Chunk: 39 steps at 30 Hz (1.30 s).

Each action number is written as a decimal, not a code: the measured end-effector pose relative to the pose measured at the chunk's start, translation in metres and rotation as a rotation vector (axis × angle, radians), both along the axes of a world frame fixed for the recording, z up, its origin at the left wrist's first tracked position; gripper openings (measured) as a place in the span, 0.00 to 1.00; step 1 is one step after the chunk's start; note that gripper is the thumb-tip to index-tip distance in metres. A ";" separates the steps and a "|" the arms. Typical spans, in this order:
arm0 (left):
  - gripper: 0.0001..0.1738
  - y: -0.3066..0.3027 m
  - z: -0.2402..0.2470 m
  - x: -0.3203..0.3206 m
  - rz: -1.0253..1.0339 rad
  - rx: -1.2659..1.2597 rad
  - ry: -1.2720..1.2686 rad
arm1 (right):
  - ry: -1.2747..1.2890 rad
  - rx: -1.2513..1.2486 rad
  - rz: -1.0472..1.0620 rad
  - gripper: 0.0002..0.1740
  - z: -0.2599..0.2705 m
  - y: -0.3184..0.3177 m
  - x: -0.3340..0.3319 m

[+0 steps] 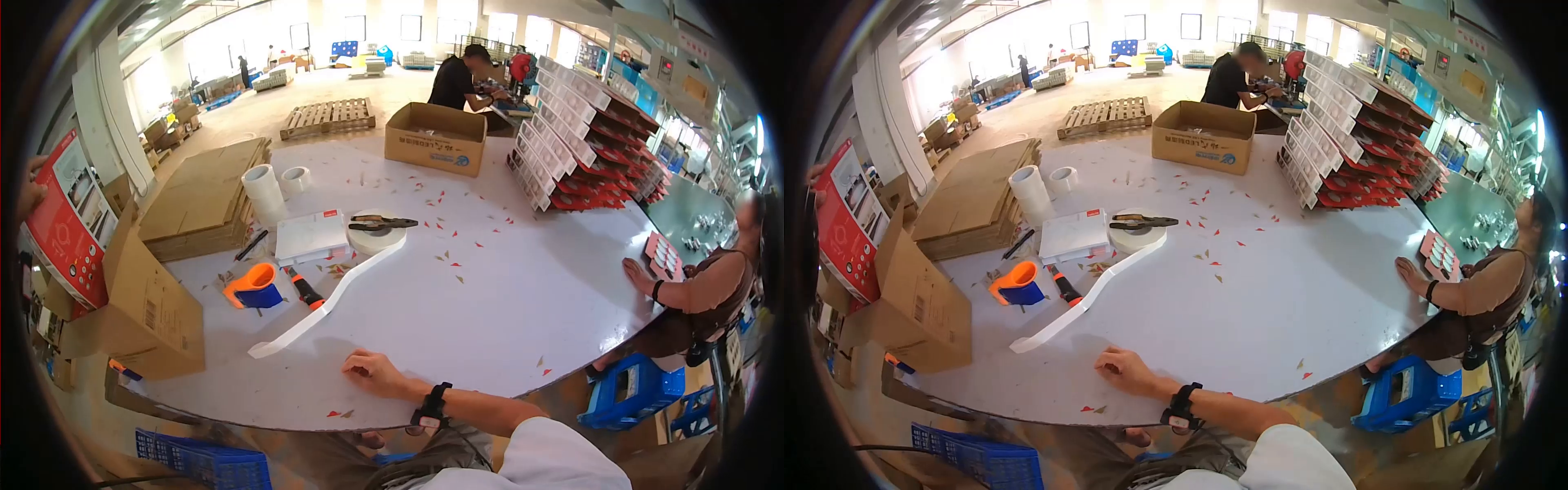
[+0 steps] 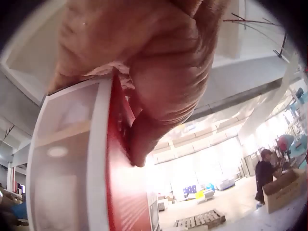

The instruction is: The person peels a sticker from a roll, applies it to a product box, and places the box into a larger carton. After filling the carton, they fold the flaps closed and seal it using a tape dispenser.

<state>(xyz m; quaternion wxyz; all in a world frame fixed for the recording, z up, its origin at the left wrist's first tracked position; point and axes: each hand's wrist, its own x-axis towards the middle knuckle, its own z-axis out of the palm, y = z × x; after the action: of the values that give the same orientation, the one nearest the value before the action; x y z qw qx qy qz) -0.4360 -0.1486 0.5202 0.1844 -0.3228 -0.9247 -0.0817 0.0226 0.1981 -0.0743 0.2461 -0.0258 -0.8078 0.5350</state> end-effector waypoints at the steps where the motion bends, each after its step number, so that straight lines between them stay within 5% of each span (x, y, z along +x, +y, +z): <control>1: 0.33 0.001 -0.013 -0.018 -0.025 -0.021 0.028 | 0.001 -0.002 0.000 0.04 0.000 0.001 0.000; 6: 0.37 -0.049 -0.137 -0.133 -0.190 0.139 0.126 | -0.045 0.001 0.012 0.03 0.006 0.001 0.004; 9: 0.38 -0.010 -0.146 -0.049 0.160 -0.253 0.099 | -0.052 -0.029 0.014 0.04 0.009 -0.001 0.005; 25: 0.20 -0.070 -0.203 -0.054 0.011 0.057 0.060 | -0.005 -0.065 0.005 0.05 0.007 -0.003 0.003; 27: 0.18 -0.065 -0.198 -0.018 -0.083 0.339 0.164 | -0.006 -0.101 0.003 0.05 0.009 0.000 0.004; 29: 0.15 -0.021 -0.187 0.084 -0.089 0.639 0.304 | -0.018 -0.101 0.002 0.05 0.010 0.000 0.005; 31: 0.12 -0.001 -0.210 0.175 -0.152 0.461 0.422 | -0.027 -0.092 -0.004 0.04 0.011 0.000 0.005; 33: 0.05 0.025 -0.257 0.240 -0.656 0.385 0.324 | -0.027 -0.073 -0.013 0.04 0.011 0.000 0.005; 36: 0.10 0.063 -0.339 0.296 -0.834 0.198 0.321 | -0.063 -0.143 0.018 0.05 0.008 0.002 0.013; 39: 0.04 0.105 -0.412 0.319 -0.813 0.344 0.029 | -0.079 -0.101 -0.012 0.04 0.022 0.003 0.041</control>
<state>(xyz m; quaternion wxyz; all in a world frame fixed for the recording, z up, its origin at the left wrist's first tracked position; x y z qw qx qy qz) -0.1166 -0.0439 0.1084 0.2012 -0.6259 -0.6930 -0.2957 0.0634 0.2009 -0.0523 0.2158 -0.0640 -0.7886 0.5722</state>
